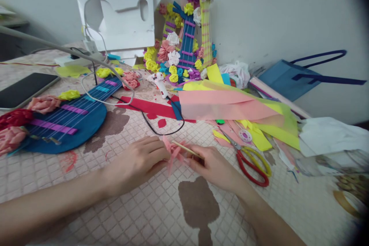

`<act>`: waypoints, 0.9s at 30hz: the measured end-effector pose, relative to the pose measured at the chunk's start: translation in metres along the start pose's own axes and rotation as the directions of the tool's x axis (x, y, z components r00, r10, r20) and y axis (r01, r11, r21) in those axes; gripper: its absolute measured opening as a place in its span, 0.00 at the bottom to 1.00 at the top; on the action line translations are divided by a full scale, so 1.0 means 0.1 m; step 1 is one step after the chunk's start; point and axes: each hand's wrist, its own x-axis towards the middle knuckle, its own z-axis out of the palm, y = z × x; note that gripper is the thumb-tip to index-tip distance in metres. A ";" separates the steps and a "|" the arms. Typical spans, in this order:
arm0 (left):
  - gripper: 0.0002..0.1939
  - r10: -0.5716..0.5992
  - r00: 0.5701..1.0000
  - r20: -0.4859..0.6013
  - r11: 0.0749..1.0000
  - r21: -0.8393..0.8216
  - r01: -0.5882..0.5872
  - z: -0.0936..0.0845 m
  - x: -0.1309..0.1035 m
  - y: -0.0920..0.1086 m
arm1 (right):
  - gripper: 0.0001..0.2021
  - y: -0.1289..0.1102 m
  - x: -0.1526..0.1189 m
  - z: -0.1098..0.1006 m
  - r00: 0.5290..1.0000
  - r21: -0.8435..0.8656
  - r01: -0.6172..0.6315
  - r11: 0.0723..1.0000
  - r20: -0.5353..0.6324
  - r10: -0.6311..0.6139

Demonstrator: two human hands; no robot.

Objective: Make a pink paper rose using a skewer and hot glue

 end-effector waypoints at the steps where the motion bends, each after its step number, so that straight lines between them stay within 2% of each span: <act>1: 0.04 -0.009 1.000 -0.004 1.000 -0.006 0.009 0.00 0.00 -0.01 | 0.12 0.01 0.00 -0.02 1.000 -0.030 0.001 1.000 -0.006 -0.001; 5: 0.05 -0.086 0.995 -0.043 0.996 -0.024 0.085 0.00 0.01 -0.07 | 0.14 0.09 0.02 -0.08 0.986 -0.155 -0.047 0.987 -0.168 0.020; 9: 0.03 -0.159 0.987 -0.005 0.987 0.003 0.159 -0.02 0.03 -0.12 | 0.04 0.17 0.06 -0.10 0.965 -0.152 -0.051 0.987 -0.262 0.009; 14: 0.02 -0.213 0.969 0.122 0.976 0.063 0.207 -0.06 0.03 -0.15 | 0.02 0.25 0.11 0.04 0.965 -0.208 -0.011 0.978 -0.260 -0.045; 18: 0.02 -0.227 0.960 0.165 0.969 0.133 0.206 -0.06 0.02 -0.17 | 0.03 0.30 0.14 0.16 0.964 -0.291 0.001 0.957 -0.255 -0.079; 21: 0.05 -0.216 0.958 0.189 0.969 0.162 0.187 -0.05 0.03 -0.20 | 0.05 0.29 0.14 0.16 0.967 -0.300 -0.008 0.954 -0.244 -0.069; 24: 0.07 -0.196 0.972 0.130 0.965 0.200 0.168 -0.05 0.04 -0.23 | 0.09 0.23 0.12 0.12 0.981 -0.244 -0.013 0.970 -0.191 -0.035; 27: 0.07 -0.188 0.982 -0.010 0.954 0.237 0.185 -0.05 0.04 -0.27 | 0.14 0.16 0.10 0.08 0.995 -0.176 0.000 0.984 -0.103 -0.019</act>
